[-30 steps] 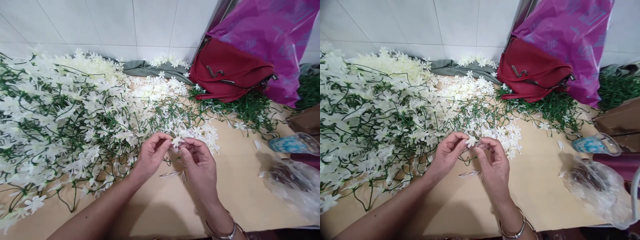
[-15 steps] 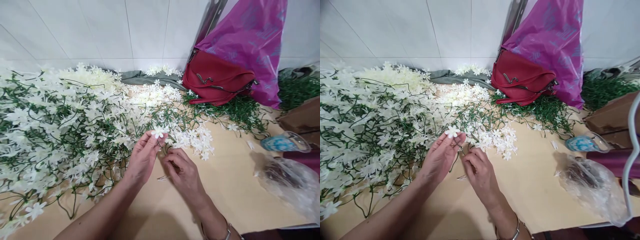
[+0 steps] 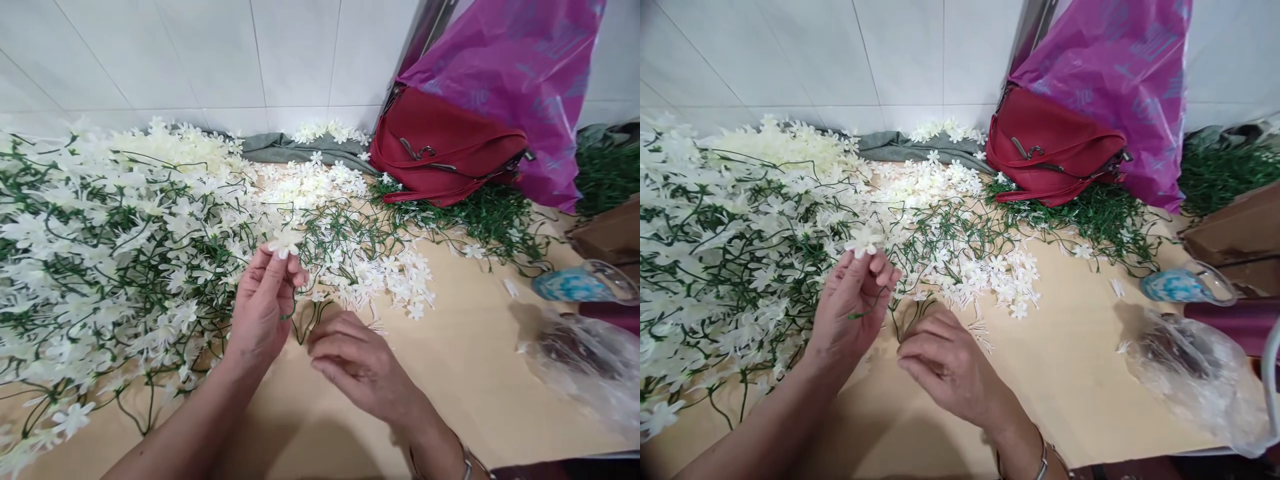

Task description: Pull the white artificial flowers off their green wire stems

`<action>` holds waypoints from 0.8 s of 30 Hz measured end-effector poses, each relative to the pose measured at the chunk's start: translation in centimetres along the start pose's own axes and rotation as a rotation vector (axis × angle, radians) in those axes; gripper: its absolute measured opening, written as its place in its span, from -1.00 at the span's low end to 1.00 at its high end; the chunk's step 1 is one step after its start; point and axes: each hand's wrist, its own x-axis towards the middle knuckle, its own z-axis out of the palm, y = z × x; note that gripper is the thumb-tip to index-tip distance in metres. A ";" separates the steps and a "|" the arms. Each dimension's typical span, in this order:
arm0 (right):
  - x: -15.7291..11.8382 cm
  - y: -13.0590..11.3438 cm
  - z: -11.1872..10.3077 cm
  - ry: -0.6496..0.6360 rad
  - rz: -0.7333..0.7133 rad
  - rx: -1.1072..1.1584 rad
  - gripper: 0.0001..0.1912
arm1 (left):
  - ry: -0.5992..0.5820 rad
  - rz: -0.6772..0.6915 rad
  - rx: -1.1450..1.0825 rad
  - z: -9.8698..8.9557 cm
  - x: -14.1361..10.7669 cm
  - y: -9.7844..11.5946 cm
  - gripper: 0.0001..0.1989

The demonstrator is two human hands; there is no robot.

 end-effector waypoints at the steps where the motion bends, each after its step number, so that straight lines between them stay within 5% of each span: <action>1: -0.1 0.1 -0.1 0.087 0.031 -0.033 -0.88 | -0.018 -0.010 0.032 -0.2 -0.1 -0.4 -0.76; 5: -0.6 0.8 -0.8 0.449 0.307 -0.213 -0.88 | -0.103 -0.043 0.243 -1.0 -0.6 -1.8 -0.83; 8: -1.0 1.3 -1.4 0.570 0.478 -0.302 -0.91 | -0.130 -0.093 0.396 -1.1 -1.0 -2.4 -0.81; 16: -1.2 2.3 -1.6 0.328 0.597 -0.489 -0.92 | -0.172 -0.234 0.413 -1.2 -1.6 -3.0 -0.71; 20: -1.2 2.0 -1.7 0.411 0.579 -0.398 -0.85 | -0.172 -0.265 0.407 -1.6 -1.4 -3.3 -0.68; 24: -1.1 1.5 -1.8 0.552 0.491 -0.296 -0.88 | -0.291 -0.110 0.720 -1.7 -1.4 -3.4 -0.79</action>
